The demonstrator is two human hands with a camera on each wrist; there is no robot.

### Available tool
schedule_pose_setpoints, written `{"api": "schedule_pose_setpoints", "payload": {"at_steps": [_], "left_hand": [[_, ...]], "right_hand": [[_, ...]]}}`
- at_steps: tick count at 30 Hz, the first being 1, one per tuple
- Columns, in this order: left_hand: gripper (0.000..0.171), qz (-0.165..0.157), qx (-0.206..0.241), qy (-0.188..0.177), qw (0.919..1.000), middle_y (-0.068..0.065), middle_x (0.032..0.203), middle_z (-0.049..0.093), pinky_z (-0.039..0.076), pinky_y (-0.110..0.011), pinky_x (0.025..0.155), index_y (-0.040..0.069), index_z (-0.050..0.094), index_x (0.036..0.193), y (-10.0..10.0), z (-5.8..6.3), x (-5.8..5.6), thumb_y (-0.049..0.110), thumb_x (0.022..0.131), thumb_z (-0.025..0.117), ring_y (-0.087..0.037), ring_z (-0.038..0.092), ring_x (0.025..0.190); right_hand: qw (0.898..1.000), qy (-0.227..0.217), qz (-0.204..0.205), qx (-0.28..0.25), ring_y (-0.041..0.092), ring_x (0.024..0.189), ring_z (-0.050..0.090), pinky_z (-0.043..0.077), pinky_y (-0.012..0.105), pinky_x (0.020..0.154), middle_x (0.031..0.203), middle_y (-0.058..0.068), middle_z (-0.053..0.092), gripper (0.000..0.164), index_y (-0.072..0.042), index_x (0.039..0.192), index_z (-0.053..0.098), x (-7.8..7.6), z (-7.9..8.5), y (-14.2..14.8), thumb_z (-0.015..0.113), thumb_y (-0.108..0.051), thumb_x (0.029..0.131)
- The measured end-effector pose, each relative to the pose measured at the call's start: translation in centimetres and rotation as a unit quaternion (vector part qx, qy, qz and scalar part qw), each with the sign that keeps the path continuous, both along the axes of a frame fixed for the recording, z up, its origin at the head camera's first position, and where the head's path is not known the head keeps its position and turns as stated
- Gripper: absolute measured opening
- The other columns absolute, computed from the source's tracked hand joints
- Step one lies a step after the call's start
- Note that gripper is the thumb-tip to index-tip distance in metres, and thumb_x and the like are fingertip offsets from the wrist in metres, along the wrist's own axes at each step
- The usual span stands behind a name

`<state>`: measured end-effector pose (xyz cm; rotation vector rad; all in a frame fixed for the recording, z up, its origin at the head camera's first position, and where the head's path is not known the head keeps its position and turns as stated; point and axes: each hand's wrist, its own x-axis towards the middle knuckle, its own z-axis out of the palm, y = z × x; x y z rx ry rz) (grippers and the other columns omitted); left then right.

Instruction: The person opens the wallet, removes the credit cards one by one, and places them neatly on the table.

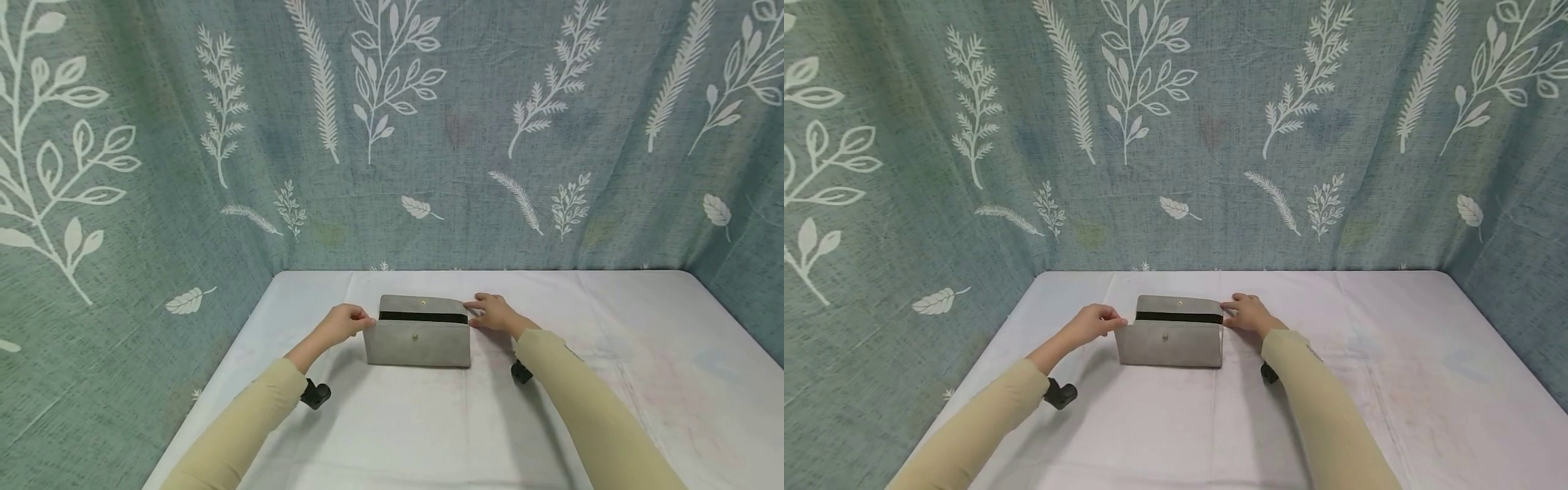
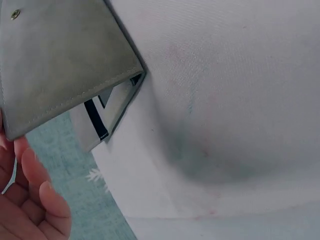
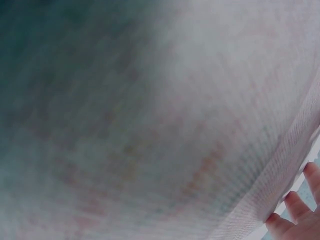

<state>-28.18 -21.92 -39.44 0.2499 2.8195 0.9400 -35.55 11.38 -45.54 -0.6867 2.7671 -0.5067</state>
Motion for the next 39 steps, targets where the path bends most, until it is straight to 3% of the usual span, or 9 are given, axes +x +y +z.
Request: {"api": "schedule_pose_setpoints", "payload": {"at_steps": [4,9,15,22,28,33,35,39], "left_hand": [[0.025,-0.031,0.022,-0.052,0.9979,-0.005,0.089,0.061,0.045,-0.032,0.065,0.01,0.063,0.092,-0.9,-0.1,0.3,0.034,0.09,0.057,-0.017,0.056,0.073],[0.042,-0.097,0.051,-0.1,0.989,-0.006,0.105,0.06,0.047,-0.042,0.078,0.006,0.057,0.117,-2.2,-0.6,0.7,0.04,0.091,0.053,-0.023,0.058,0.088],[0.062,-0.168,0.035,-0.083,0.9817,-0.011,0.124,0.054,0.043,-0.043,0.09,0.003,0.045,0.132,-3.2,-1.3,1.6,0.044,0.087,0.057,-0.029,0.052,0.11],[0.082,-0.19,-0.02,-0.059,0.9798,-0.01,0.144,0.035,0.028,-0.051,0.104,0.01,0.031,0.143,-3.5,-2.0,2.5,0.049,0.079,0.065,-0.033,0.03,0.132],[0.095,-0.231,-0.092,-0.017,0.9683,-0.012,0.148,0.027,0.022,-0.05,0.108,0.005,0.024,0.145,-3.4,-2.8,2.9,0.054,0.075,0.066,-0.033,0.021,0.136],[0.103,-0.26,-0.175,0.018,0.9495,-0.008,0.15,0.023,0.018,-0.05,0.109,0.005,0.02,0.146,-3.1,-3.5,3.8,0.061,0.072,0.064,-0.035,0.016,0.138],[0.106,-0.273,-0.216,0.04,0.9364,-0.008,0.151,0.023,0.016,-0.05,0.11,0.005,0.019,0.146,-2.7,-3.7,4.2,0.064,0.071,0.063,-0.034,0.014,0.139],[0.108,-0.301,-0.299,0.075,0.9026,-0.009,0.152,0.018,0.015,-0.05,0.11,0.006,0.016,0.147,-1.6,-4.0,4.8,0.07,0.07,0.059,-0.032,0.012,0.14]], "right_hand": [[1.0,0.001,0.001,0.004,0.045,0.131,0.023,0.017,0.055,0.106,0.143,0.027,0.028,0.05,-0.008,0.136,0.045,0.0,-0.1,0.0,0.057,-0.026,0.091],[1.0,0.004,0.001,0.003,0.045,0.131,0.024,0.017,0.056,0.106,0.142,0.028,0.029,0.05,-0.007,0.135,0.045,0.0,-0.1,0.0,0.058,-0.026,0.09],[1.0,0.006,-0.005,0.004,0.048,0.13,0.024,0.019,0.057,0.105,0.142,0.028,0.03,0.05,-0.007,0.134,0.046,0.1,-0.2,0.0,0.058,-0.027,0.09],[1.0,0.003,-0.01,-0.006,0.048,0.13,0.022,0.018,0.057,0.105,0.142,0.028,0.028,0.05,-0.007,0.134,0.046,0.2,-0.1,-0.1,0.058,-0.026,0.09],[1.0,0.001,-0.017,-0.009,0.05,0.129,0.021,0.018,0.058,0.105,0.143,0.028,0.028,0.05,-0.007,0.134,0.046,0.4,-0.1,-0.2,0.059,-0.026,0.09],[1.0,-0.001,-0.02,-0.005,0.051,0.129,0.021,0.019,0.058,0.104,0.143,0.028,0.028,0.051,-0.007,0.135,0.046,0.6,0.1,-0.3,0.059,-0.027,0.089],[1.0,-0.004,-0.022,-0.005,0.051,0.129,0.02,0.019,0.058,0.105,0.143,0.027,0.027,0.052,-0.007,0.135,0.045,0.7,0.2,-0.4,0.059,-0.027,0.089],[1.0,-0.01,-0.021,-0.007,0.051,0.13,0.019,0.019,0.058,0.105,0.144,0.027,0.026,0.051,-0.007,0.136,0.044,0.8,0.4,-0.3,0.058,-0.027,0.09]]}}
